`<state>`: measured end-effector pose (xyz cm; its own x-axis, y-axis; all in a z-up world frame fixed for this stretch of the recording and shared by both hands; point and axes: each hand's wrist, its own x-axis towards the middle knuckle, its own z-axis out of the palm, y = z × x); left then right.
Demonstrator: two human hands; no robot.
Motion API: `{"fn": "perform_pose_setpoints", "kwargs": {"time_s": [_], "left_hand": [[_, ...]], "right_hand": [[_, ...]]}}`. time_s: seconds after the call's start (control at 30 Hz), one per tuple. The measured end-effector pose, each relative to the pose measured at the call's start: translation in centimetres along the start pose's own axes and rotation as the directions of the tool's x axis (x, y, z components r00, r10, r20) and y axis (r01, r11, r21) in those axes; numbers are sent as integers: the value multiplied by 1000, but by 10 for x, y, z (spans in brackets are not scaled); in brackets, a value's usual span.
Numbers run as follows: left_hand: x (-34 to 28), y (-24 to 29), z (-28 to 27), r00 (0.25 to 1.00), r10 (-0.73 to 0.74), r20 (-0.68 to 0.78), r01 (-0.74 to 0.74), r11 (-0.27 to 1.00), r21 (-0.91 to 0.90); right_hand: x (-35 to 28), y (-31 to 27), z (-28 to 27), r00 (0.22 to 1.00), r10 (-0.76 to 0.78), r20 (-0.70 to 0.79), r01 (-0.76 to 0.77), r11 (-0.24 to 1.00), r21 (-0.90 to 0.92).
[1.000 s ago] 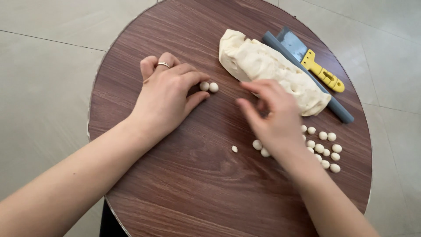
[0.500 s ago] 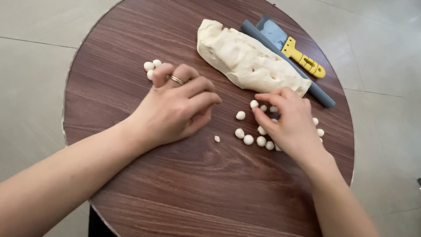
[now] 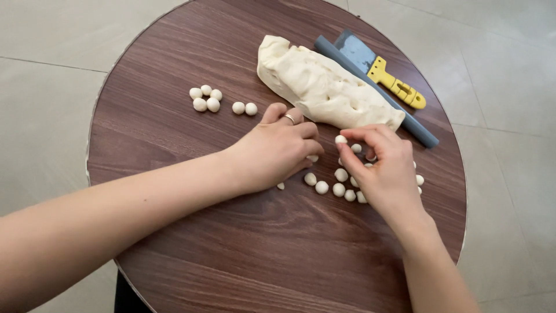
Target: Hand-rolling small balls of dough and arranging them into flower patterns on a table.
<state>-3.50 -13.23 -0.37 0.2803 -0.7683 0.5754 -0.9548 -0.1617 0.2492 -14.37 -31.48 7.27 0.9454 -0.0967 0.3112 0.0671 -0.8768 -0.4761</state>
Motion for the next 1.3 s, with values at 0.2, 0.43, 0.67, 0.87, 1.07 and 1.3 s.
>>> {"fn": "perform_pose_setpoints", "kwargs": {"time_s": [0.2,0.43,0.67,0.87,1.07,1.3], "left_hand": [[-9,-1,-51,973,-228,-22,228,974,3],[-56,-13,-94,874,-467,-136,476,878,46],[-65,-14,-78,882,-400,-250,435,894,104],[-68,-16,-70,883,-392,-258,434,892,129],[-67,-16,-69,882,-382,-276,432,890,146],[-67,-19,-69,878,-390,-278,435,892,124]], "right_hand": [[-2,28,14,996,-69,-57,68,998,-20],[21,-33,17,970,-196,147,182,978,106],[45,-51,57,963,-211,168,175,962,208],[50,-50,72,964,-203,169,171,967,187],[50,-54,76,962,-236,141,215,965,148],[52,-60,78,959,-258,120,240,960,146]]}}
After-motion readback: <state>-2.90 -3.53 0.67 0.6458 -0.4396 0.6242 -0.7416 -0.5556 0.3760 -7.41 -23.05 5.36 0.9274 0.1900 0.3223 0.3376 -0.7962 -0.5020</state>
